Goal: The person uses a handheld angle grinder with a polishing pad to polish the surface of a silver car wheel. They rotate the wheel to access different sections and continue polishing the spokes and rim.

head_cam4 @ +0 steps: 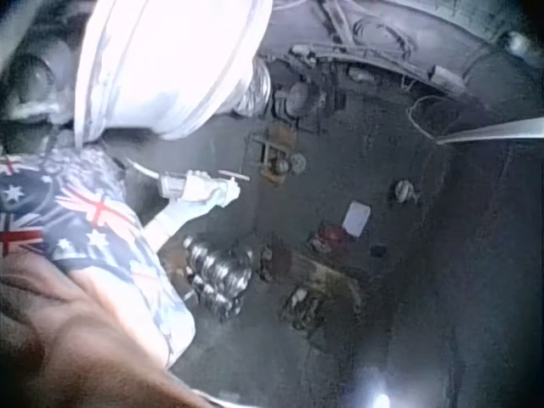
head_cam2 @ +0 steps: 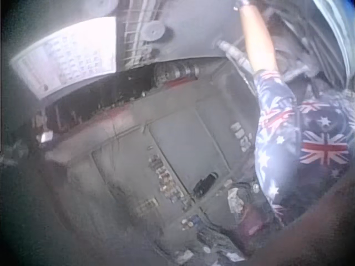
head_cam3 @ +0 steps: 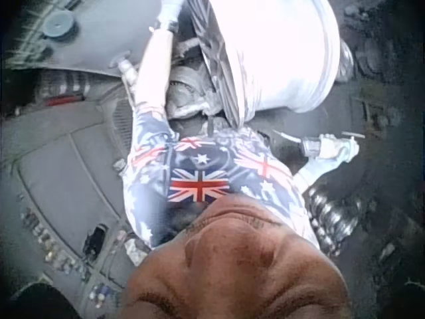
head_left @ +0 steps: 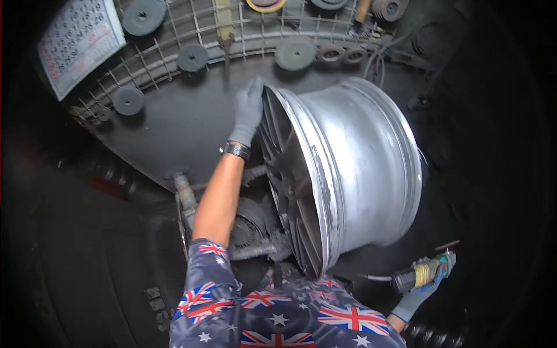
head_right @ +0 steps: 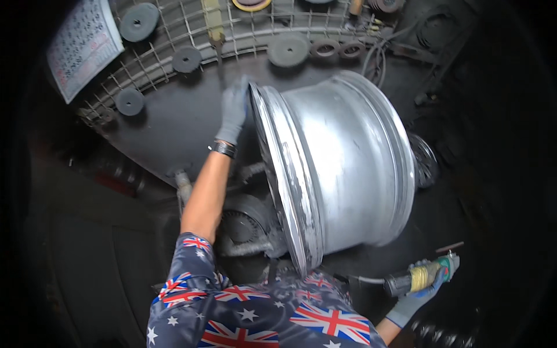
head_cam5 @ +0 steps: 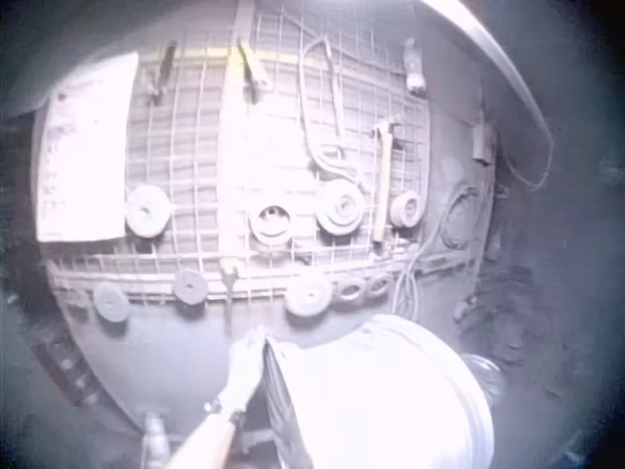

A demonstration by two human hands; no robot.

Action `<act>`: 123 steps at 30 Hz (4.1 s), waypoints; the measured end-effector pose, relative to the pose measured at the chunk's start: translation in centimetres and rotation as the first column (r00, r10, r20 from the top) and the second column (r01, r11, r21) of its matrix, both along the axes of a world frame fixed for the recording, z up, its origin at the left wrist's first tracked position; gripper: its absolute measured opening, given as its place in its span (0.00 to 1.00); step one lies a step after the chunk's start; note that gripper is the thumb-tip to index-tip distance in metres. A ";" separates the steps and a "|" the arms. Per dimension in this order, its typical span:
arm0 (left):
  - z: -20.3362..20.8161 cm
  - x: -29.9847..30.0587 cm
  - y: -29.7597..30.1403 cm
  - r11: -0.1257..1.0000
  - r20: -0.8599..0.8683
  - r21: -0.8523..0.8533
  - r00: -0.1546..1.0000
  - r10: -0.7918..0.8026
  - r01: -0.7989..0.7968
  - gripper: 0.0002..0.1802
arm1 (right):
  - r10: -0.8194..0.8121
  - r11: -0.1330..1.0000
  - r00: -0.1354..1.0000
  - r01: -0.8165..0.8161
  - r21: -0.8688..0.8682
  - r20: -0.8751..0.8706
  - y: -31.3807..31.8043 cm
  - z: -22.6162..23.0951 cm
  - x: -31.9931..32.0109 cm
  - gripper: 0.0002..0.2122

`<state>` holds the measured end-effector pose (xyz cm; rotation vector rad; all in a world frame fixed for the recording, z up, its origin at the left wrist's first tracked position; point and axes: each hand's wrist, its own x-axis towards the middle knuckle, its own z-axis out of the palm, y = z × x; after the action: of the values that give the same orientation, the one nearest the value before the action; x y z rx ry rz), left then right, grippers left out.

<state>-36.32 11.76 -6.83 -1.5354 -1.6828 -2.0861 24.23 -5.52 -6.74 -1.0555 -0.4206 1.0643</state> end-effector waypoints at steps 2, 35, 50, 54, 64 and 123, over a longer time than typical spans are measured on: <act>5.6 3.6 -1.4 0.982 0.048 0.022 0.981 -0.186 0.185 0.18 | -0.018 1.000 1.000 0.018 0.014 0.012 -0.6 0.5 -0.5 0.26; -14.0 15.6 -6.2 0.926 0.122 -0.369 0.992 -0.030 0.073 0.26 | -0.024 0.997 0.988 0.013 -0.073 -0.150 0.7 0.7 1.0 0.26; -16.6 13.4 -10.7 0.918 0.965 0.027 0.231 -0.128 0.395 0.21 | 0.030 0.993 0.989 -0.046 -0.105 -0.146 3.1 -6.6 13.4 0.29; -18.0 13.1 -12.5 0.936 0.955 -0.064 0.294 -0.044 0.347 0.21 | 0.112 0.990 0.972 -0.128 -0.066 -0.205 3.5 -8.2 15.5 0.26; -18.9 12.8 -18.9 0.916 0.843 -0.335 0.504 0.187 0.220 0.23 | 0.123 0.989 0.970 -0.138 -0.057 -0.209 3.0 -8.4 15.1 0.25; -11.9 22.0 -5.8 0.970 0.961 0.240 0.150 -0.234 -0.024 0.10 | 0.093 0.989 0.943 -0.050 0.140 -0.319 1.7 -12.6 14.4 0.25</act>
<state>-14.31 5.98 -18.72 0.1170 -1.3123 -3.5812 38.61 -3.83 -19.34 -0.7355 -0.2587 1.2345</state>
